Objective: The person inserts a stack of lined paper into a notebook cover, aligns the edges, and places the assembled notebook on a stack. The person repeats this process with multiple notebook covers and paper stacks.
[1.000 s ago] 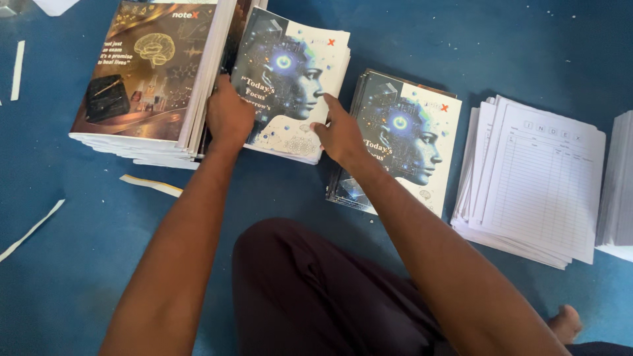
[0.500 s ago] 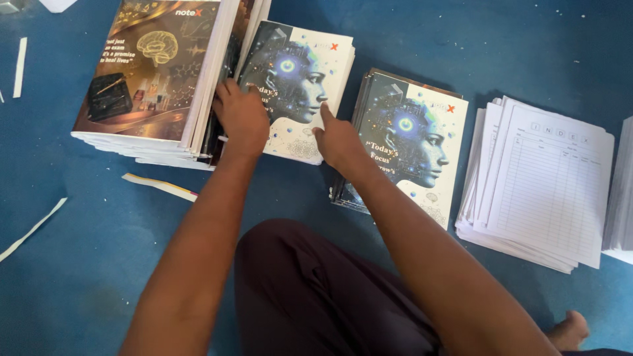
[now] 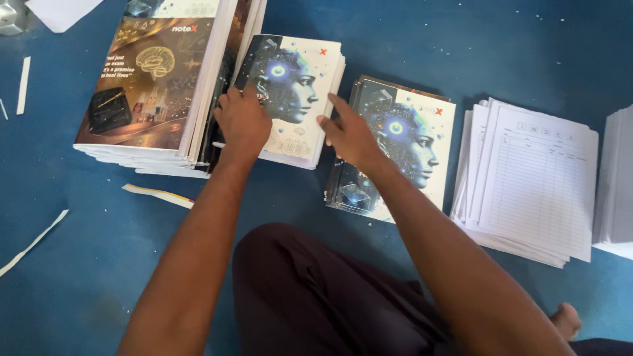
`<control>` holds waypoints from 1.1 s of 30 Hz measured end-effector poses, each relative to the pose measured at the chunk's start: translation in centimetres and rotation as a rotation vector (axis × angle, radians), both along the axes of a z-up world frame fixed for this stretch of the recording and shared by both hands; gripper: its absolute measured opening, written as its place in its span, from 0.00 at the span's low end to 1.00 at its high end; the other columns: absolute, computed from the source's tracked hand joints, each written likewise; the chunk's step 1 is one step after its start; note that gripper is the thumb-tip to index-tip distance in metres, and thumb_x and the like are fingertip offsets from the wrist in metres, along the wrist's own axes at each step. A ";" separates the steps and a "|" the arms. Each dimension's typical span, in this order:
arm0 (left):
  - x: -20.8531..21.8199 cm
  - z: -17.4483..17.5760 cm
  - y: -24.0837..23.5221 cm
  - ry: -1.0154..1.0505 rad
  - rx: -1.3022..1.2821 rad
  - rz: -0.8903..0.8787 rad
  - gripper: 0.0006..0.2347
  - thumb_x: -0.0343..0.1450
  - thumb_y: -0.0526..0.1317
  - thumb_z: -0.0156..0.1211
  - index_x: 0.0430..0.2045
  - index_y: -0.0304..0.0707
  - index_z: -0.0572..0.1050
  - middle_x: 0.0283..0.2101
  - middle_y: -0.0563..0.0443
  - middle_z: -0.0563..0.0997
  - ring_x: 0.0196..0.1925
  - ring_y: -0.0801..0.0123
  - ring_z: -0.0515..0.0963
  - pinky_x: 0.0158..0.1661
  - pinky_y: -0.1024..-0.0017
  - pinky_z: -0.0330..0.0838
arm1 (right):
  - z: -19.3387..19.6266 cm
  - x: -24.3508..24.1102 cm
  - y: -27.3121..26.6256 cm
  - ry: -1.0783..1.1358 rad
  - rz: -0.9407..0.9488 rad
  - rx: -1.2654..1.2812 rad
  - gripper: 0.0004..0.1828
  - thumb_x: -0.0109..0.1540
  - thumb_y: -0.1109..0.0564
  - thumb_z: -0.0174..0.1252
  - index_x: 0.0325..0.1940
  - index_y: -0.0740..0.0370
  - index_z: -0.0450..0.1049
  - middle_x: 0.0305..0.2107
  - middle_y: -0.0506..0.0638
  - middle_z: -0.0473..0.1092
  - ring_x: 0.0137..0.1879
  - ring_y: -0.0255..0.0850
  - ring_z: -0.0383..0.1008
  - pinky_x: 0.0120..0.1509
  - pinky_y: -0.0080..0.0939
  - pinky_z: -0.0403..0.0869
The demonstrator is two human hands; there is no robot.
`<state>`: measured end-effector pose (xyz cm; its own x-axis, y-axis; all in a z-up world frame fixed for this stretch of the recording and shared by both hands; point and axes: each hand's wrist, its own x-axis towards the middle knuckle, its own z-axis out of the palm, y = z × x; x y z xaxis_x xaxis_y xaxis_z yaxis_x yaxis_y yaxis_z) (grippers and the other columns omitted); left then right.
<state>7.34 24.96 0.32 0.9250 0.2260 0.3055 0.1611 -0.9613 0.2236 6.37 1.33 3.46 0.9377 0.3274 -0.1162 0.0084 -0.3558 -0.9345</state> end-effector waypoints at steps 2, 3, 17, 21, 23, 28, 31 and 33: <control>-0.3 1.0 -1.7 -0.127 0.011 -0.028 0.18 0.68 0.35 0.61 0.53 0.33 0.74 0.49 0.35 0.74 0.53 0.41 0.71 0.48 0.42 0.65 | 0.2 -0.3 -1.5 -0.036 -0.030 0.033 0.33 0.67 0.47 0.55 0.75 0.58 0.57 0.25 0.50 0.73 0.25 0.33 0.68 0.28 0.36 0.68; -0.4 1.5 -2.8 -0.191 0.014 -0.044 0.17 0.68 0.35 0.61 0.52 0.34 0.74 0.48 0.36 0.74 0.52 0.42 0.72 0.46 0.43 0.66 | 0.3 -0.5 -2.4 -0.061 -0.040 0.035 0.33 0.67 0.48 0.55 0.74 0.59 0.58 0.25 0.51 0.72 0.26 0.34 0.68 0.30 0.36 0.67; -6.7 3.4 -22.0 -0.250 -0.548 -0.553 0.10 0.69 0.33 0.60 0.43 0.37 0.78 0.36 0.43 0.81 0.41 0.50 0.79 0.44 0.55 0.72 | -1.9 -6.9 -17.4 -0.174 -0.146 -0.145 0.24 0.65 0.59 0.57 0.66 0.60 0.68 0.27 0.55 0.74 0.32 0.38 0.73 0.39 0.41 0.73; -7.5 2.4 -24.3 -0.197 -0.584 -0.598 0.10 0.69 0.32 0.60 0.44 0.35 0.78 0.34 0.42 0.80 0.40 0.50 0.79 0.44 0.56 0.71 | -0.4 -8.9 -21.1 -0.191 -0.184 -0.197 0.20 0.65 0.59 0.58 0.63 0.60 0.71 0.28 0.52 0.76 0.32 0.35 0.75 0.40 0.39 0.74; -7.6 1.9 -24.8 -0.223 -0.577 -0.616 0.11 0.69 0.32 0.61 0.45 0.35 0.78 0.35 0.41 0.81 0.41 0.50 0.79 0.44 0.56 0.71 | 1.1 -9.7 -22.9 -0.198 -0.232 -0.217 0.19 0.65 0.58 0.58 0.61 0.59 0.73 0.27 0.51 0.75 0.31 0.35 0.74 0.39 0.39 0.74; -8.5 0.8 -24.5 -0.283 -0.538 -0.672 0.12 0.69 0.31 0.61 0.46 0.33 0.77 0.40 0.40 0.82 0.41 0.52 0.79 0.46 0.58 0.71 | 7.1 -11.2 -27.9 -0.338 -0.472 -0.186 0.15 0.65 0.58 0.62 0.56 0.60 0.78 0.27 0.51 0.74 0.31 0.34 0.69 0.36 0.37 0.71; -8.7 0.7 -24.1 -0.274 -0.521 -0.648 0.12 0.68 0.31 0.61 0.46 0.33 0.77 0.38 0.41 0.81 0.41 0.52 0.79 0.46 0.58 0.72 | 11.7 -12.7 -31.4 -0.490 -0.532 -0.239 0.12 0.65 0.59 0.64 0.53 0.62 0.79 0.31 0.49 0.75 0.35 0.32 0.72 0.39 0.34 0.72; -8.7 0.7 -24.0 -0.276 -0.517 -0.633 0.12 0.69 0.31 0.62 0.46 0.33 0.77 0.36 0.42 0.81 0.41 0.52 0.79 0.46 0.58 0.72 | 14.7 -13.8 -33.4 -0.559 -0.545 -0.295 0.12 0.67 0.59 0.64 0.54 0.63 0.79 0.34 0.51 0.76 0.38 0.33 0.74 0.41 0.34 0.73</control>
